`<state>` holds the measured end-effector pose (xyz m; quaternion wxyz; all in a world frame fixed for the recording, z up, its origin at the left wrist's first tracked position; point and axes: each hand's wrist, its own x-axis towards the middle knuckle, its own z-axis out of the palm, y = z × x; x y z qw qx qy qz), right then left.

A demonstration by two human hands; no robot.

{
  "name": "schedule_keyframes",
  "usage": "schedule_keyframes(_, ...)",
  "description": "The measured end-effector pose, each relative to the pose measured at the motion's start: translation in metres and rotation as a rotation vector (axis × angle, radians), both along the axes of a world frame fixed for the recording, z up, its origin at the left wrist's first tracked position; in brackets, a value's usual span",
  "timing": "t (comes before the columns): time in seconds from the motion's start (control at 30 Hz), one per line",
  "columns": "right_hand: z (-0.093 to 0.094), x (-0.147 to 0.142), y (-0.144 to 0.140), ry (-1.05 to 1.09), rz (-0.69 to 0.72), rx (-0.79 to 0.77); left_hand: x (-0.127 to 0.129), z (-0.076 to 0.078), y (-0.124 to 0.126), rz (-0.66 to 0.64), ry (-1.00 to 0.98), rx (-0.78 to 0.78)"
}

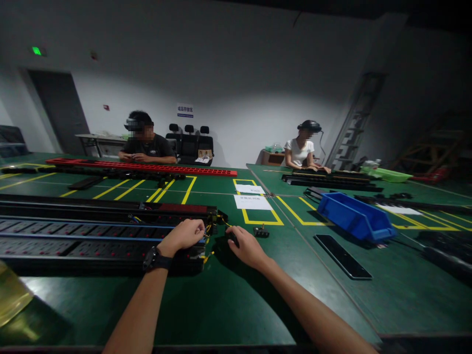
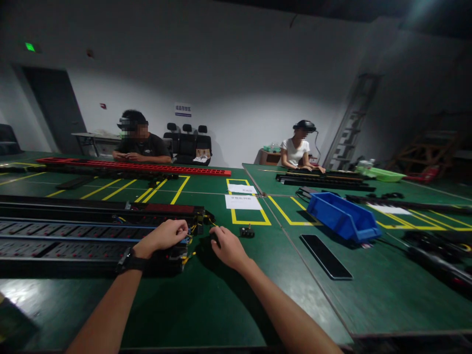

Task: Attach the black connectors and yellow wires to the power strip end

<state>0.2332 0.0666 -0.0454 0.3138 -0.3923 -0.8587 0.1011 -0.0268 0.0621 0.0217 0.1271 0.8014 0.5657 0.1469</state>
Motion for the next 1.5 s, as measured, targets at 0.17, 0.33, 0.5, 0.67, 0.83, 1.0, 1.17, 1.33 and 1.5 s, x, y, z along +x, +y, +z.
schedule_keyframes(0.17,0.000,0.000,-0.001,0.001,0.003,-0.002,-0.002,0.007,-0.001,-0.030,-0.160,-0.029)
schedule_keyframes(0.33,0.001,0.000,-0.002,0.010,0.011,-0.016,-0.001,0.012,0.000,-0.020,-0.421,-0.045)
schedule_keyframes(0.5,0.002,0.001,-0.002,0.006,0.049,0.002,0.006,0.019,-0.004,-0.038,-0.752,-0.162)
schedule_keyframes(0.67,0.001,0.001,-0.001,0.017,0.058,0.012,0.011,0.026,-0.012,-0.074,-0.943,-0.178)
schedule_keyframes(0.83,0.000,0.001,-0.001,0.019,0.060,0.021,0.013,0.025,-0.013,-0.098,-1.016,-0.216)
schedule_keyframes(1.0,-0.002,0.000,0.000,0.009,0.035,0.003,0.014,0.022,-0.010,-0.088,-0.987,-0.234)
schedule_keyframes(1.17,-0.003,0.001,0.001,0.006,0.038,-0.004,0.015,0.018,-0.008,-0.095,-0.996,-0.261)
schedule_keyframes(1.33,-0.001,0.001,0.000,0.013,0.055,-0.007,0.014,0.014,-0.006,-0.079,-0.961,-0.263)
schedule_keyframes(1.5,0.000,0.002,-0.001,0.018,0.075,-0.008,0.014,0.011,-0.005,-0.082,-0.927,-0.286)
